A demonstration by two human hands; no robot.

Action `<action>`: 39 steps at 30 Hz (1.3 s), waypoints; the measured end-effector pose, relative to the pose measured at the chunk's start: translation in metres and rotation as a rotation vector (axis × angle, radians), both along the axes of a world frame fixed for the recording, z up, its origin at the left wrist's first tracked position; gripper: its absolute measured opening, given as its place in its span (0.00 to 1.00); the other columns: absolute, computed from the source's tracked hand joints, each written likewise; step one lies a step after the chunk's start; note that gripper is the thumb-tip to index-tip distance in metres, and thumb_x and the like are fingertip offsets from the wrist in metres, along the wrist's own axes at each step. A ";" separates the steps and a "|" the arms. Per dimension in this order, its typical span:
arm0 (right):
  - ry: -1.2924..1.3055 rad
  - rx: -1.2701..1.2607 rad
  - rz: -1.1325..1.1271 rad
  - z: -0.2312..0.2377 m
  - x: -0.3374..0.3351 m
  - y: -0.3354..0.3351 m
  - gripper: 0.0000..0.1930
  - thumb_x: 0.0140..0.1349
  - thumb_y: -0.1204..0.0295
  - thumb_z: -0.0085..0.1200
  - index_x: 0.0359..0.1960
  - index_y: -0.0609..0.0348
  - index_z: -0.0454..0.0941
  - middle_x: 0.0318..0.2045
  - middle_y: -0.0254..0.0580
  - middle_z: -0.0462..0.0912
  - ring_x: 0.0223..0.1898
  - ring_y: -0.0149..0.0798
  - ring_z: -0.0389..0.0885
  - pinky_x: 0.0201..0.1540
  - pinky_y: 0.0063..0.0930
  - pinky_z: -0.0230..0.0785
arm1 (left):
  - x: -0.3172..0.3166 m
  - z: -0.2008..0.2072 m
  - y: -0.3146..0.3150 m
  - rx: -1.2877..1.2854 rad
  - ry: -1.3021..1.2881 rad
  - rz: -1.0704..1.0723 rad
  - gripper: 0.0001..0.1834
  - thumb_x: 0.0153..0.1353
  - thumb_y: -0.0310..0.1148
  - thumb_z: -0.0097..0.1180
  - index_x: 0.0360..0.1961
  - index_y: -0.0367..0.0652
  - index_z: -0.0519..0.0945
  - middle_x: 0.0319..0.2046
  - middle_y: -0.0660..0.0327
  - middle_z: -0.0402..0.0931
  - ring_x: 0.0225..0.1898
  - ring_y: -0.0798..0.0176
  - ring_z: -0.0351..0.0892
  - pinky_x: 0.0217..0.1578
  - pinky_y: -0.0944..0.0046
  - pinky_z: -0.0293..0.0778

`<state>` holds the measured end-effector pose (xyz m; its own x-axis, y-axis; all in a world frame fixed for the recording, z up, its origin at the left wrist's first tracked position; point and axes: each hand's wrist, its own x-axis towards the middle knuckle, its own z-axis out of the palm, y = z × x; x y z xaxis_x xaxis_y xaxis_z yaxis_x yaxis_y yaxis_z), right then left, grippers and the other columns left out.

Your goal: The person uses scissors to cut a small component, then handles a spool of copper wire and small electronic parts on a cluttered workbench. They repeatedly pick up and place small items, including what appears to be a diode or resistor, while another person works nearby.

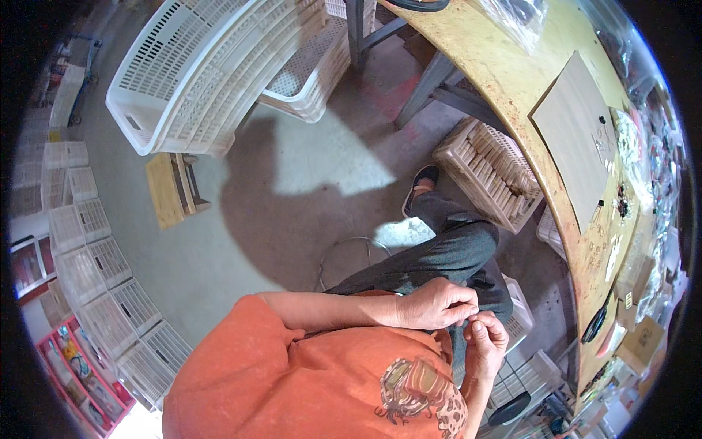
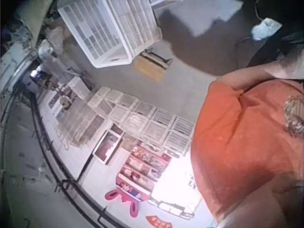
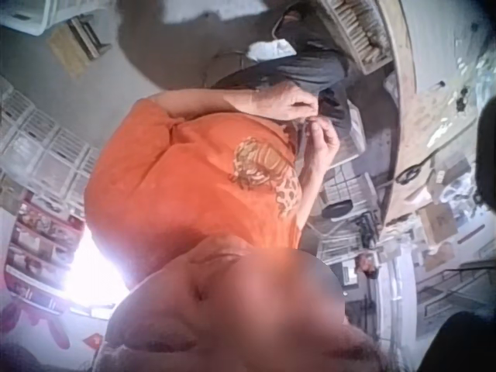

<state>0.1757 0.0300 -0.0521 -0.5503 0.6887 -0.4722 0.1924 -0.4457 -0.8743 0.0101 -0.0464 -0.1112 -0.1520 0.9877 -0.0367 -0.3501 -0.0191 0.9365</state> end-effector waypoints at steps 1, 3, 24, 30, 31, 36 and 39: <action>-0.007 0.029 -0.033 -0.002 0.001 -0.002 0.05 0.57 0.80 0.61 0.35 0.65 0.83 0.36 0.39 0.78 0.33 0.29 0.74 0.37 0.20 0.68 | 0.001 -0.005 0.001 0.059 0.025 0.020 0.08 0.67 0.30 0.51 0.33 0.37 0.78 0.22 0.59 0.79 0.25 0.69 0.81 0.26 0.67 0.75; -0.007 0.158 -0.062 -0.008 -0.006 -0.007 0.05 0.57 0.80 0.61 0.35 0.65 0.83 0.38 0.40 0.78 0.36 0.30 0.74 0.42 0.23 0.68 | 0.001 -0.005 0.001 0.015 -0.055 -0.026 0.09 0.68 0.30 0.49 0.34 0.37 0.78 0.22 0.59 0.80 0.25 0.68 0.81 0.26 0.67 0.75; -0.007 0.210 0.077 -0.017 -0.014 -0.017 0.12 0.65 0.72 0.51 0.46 0.66 0.78 0.52 0.52 0.77 0.54 0.43 0.74 0.60 0.38 0.62 | 0.006 -0.019 -0.010 0.152 0.314 0.229 0.08 0.65 0.35 0.53 0.35 0.42 0.77 0.21 0.54 0.77 0.21 0.55 0.79 0.21 0.59 0.73; 0.149 -0.253 -0.096 -0.019 -0.021 -0.016 0.10 0.67 0.73 0.48 0.45 0.66 0.76 0.51 0.50 0.78 0.54 0.44 0.75 0.60 0.41 0.65 | -0.002 -0.020 -0.015 0.117 0.639 0.291 0.11 0.60 0.39 0.59 0.32 0.44 0.76 0.21 0.57 0.75 0.24 0.53 0.79 0.23 0.55 0.73; 0.173 -0.300 -0.099 -0.020 -0.023 -0.016 0.10 0.67 0.72 0.48 0.45 0.66 0.77 0.50 0.50 0.78 0.54 0.44 0.75 0.60 0.41 0.65 | -0.004 -0.017 -0.015 0.094 0.584 0.313 0.11 0.59 0.38 0.60 0.33 0.43 0.75 0.22 0.57 0.75 0.25 0.53 0.79 0.24 0.55 0.74; 0.108 -0.362 -0.051 -0.014 -0.035 -0.021 0.15 0.69 0.61 0.46 0.47 0.59 0.75 0.51 0.43 0.76 0.54 0.40 0.73 0.58 0.39 0.64 | -0.006 -0.019 -0.015 0.075 0.243 0.294 0.11 0.56 0.33 0.64 0.35 0.42 0.75 0.27 0.57 0.76 0.30 0.53 0.80 0.29 0.58 0.74; 0.072 -0.360 -0.081 -0.016 -0.034 -0.026 0.15 0.69 0.60 0.46 0.47 0.57 0.75 0.51 0.40 0.76 0.53 0.39 0.73 0.57 0.35 0.64 | -0.009 -0.021 -0.021 0.057 0.178 0.252 0.10 0.56 0.31 0.63 0.34 0.42 0.74 0.27 0.57 0.75 0.30 0.53 0.79 0.29 0.58 0.73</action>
<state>0.1417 0.0044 -0.0677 -0.5417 0.5281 -0.6539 0.0877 -0.7382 -0.6688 0.0007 -0.0670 -0.1319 -0.3915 0.9177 0.0668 -0.1585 -0.1387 0.9776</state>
